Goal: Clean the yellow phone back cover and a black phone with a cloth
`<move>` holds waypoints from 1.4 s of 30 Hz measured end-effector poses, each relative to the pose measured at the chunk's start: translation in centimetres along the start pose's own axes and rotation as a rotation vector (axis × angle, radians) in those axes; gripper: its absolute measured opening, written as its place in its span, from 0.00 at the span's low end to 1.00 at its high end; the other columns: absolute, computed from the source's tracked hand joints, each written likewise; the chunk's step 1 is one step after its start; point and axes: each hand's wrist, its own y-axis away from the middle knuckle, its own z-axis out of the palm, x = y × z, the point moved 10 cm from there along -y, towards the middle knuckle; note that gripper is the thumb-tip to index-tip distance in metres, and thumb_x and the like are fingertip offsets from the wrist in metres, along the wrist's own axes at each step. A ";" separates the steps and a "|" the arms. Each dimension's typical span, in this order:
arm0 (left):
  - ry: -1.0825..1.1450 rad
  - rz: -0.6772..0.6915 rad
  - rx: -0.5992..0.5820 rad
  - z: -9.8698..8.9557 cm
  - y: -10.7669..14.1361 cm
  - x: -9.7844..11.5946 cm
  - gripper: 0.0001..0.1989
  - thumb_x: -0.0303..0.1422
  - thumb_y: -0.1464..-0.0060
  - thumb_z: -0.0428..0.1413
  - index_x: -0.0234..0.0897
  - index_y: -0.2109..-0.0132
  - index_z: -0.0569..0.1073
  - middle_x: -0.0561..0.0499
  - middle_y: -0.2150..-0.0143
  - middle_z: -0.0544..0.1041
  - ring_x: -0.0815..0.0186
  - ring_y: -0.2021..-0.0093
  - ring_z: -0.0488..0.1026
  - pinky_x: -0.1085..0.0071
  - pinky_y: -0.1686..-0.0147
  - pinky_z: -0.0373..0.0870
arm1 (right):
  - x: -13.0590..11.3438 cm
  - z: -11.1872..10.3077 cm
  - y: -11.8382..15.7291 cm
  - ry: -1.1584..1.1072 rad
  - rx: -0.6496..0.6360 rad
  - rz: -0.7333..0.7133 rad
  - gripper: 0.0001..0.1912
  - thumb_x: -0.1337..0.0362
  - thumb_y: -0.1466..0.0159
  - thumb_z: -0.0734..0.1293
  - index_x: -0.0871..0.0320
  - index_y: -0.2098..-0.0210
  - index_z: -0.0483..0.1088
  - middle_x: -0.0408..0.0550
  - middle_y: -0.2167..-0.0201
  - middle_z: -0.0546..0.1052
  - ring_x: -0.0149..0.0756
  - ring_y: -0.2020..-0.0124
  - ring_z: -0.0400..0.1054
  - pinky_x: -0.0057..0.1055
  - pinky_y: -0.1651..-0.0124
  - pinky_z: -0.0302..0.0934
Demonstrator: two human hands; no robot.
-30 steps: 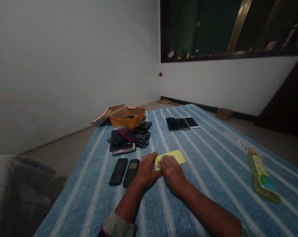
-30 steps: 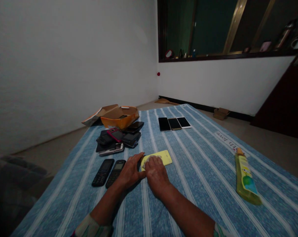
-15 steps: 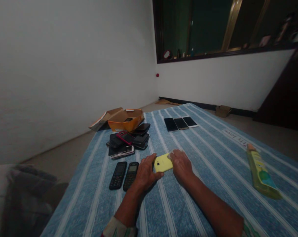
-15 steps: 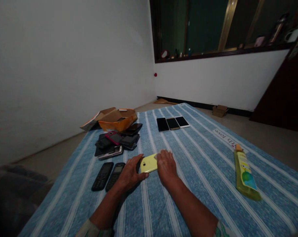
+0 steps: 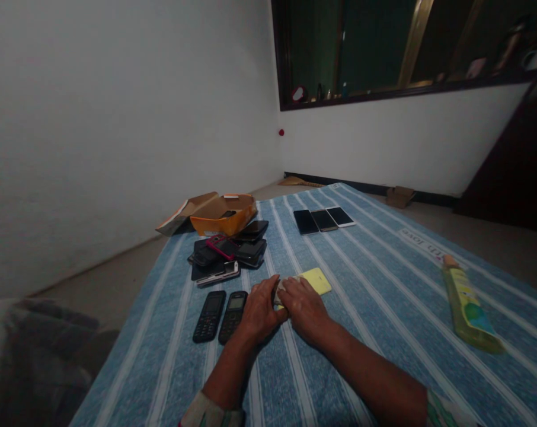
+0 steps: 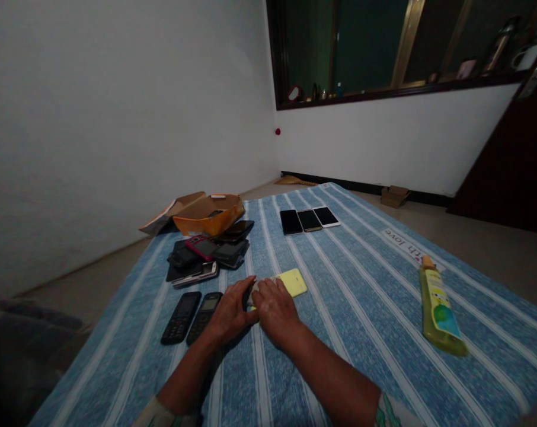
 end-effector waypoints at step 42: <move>0.021 -0.084 -0.032 -0.4 -0.1 0.0 0.39 0.35 0.62 0.67 0.29 0.41 0.68 0.38 0.44 0.74 0.49 0.45 0.70 0.53 0.43 0.66 | 3.5 -0.4 0.0 -0.029 0.007 0.075 0.16 0.72 0.33 0.59 0.59 0.48 0.70 0.54 0.44 0.71 0.43 0.42 0.59 0.40 0.37 0.46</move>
